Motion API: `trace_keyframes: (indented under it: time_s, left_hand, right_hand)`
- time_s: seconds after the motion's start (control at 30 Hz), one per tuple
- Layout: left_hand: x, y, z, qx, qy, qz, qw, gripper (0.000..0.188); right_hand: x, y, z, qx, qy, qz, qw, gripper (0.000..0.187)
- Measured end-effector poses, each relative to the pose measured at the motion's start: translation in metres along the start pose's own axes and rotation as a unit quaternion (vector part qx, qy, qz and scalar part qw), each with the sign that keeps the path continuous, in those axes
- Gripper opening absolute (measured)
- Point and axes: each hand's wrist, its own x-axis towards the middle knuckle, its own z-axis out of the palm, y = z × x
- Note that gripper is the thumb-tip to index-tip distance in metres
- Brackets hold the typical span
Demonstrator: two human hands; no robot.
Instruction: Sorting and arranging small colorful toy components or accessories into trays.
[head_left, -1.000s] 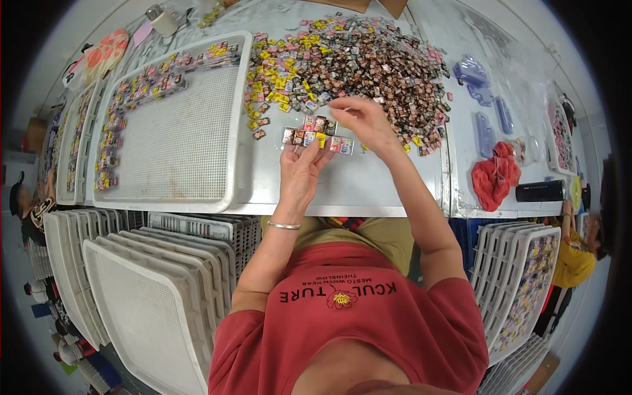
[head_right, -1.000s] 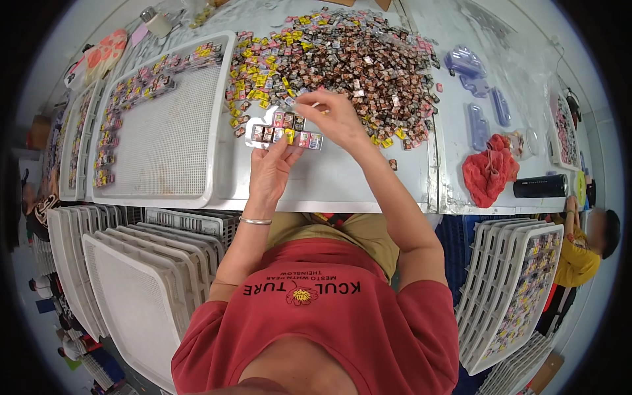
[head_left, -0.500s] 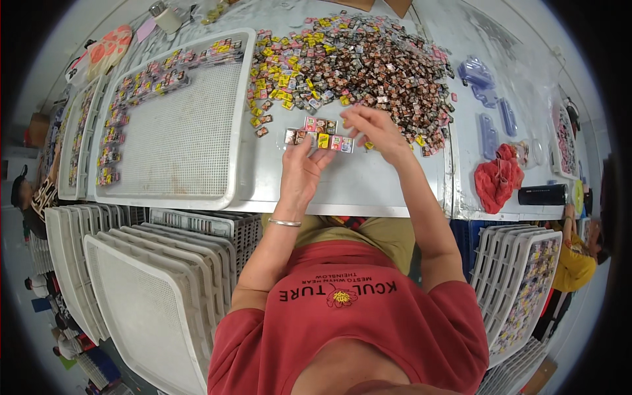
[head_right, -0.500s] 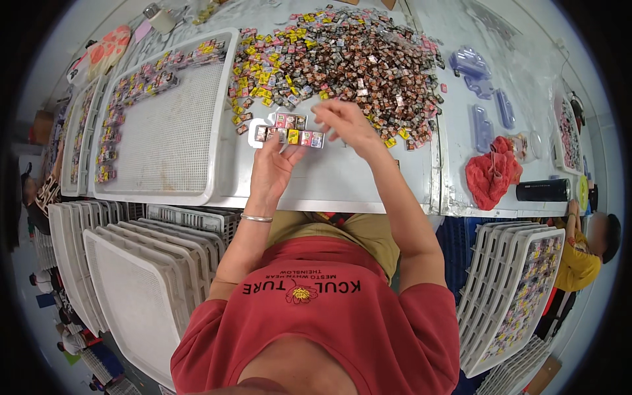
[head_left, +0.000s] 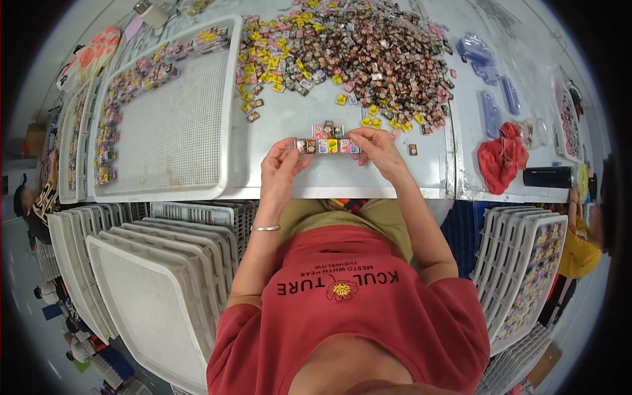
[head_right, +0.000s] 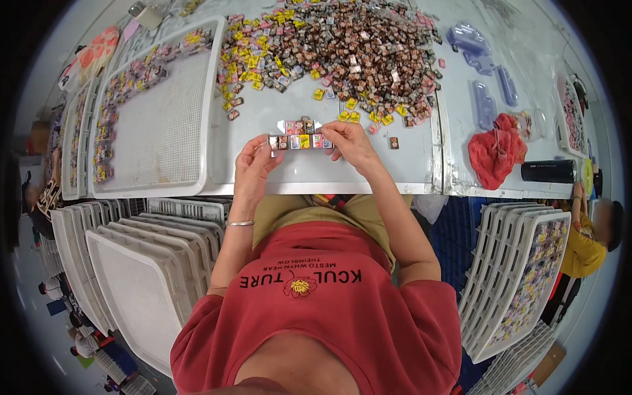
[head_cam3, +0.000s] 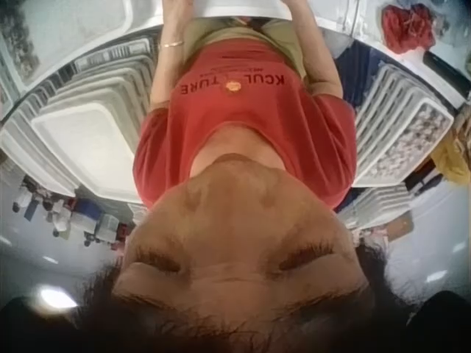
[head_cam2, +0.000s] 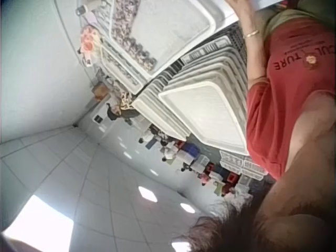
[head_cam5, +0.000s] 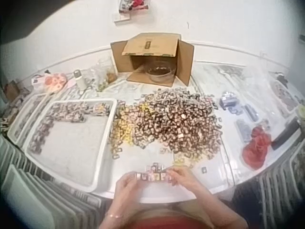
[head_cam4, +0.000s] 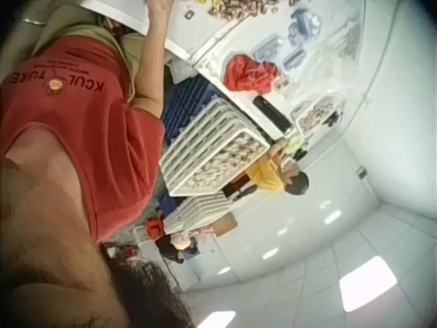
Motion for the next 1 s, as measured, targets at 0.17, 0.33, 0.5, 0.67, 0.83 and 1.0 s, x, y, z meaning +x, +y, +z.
trace_keyframes:
  time_s: [0.17, 0.33, 0.5, 0.67, 0.83, 1.0]
  left_hand:
    - [-0.004, -0.021, -0.026, 0.390, 0.013, 0.078, 0.918, 0.025]
    - [-0.008, -0.006, -0.018, 0.550, -0.037, 0.227, 0.803, 0.025]
    - [0.000, 0.006, -0.006, 0.616, -0.108, 0.278, 0.729, 0.026]
    - [0.001, 0.016, -0.006, 0.653, -0.137, 0.257, 0.699, 0.030]
    - [0.004, 0.018, 0.002, 0.674, -0.154, 0.259, 0.674, 0.032]
    - [0.007, 0.016, 0.005, 0.686, -0.154, 0.253, 0.664, 0.031]
  right_hand:
    - [-0.016, 0.013, 0.008, -0.069, 0.040, 0.009, 0.997, 0.022]
    - [-0.024, 0.020, 0.009, -0.165, 0.096, -0.034, 0.981, 0.018]
    - [-0.030, 0.018, -0.035, -0.364, 0.234, -0.212, 0.876, 0.016]
    - [-0.050, -0.010, -0.087, -0.270, 0.344, -0.156, 0.886, 0.016]
    - [-0.027, 0.004, -0.096, -0.302, 0.286, -0.243, 0.876, 0.014]
    - [0.009, -0.005, -0.062, -0.430, 0.223, -0.255, 0.837, 0.017]
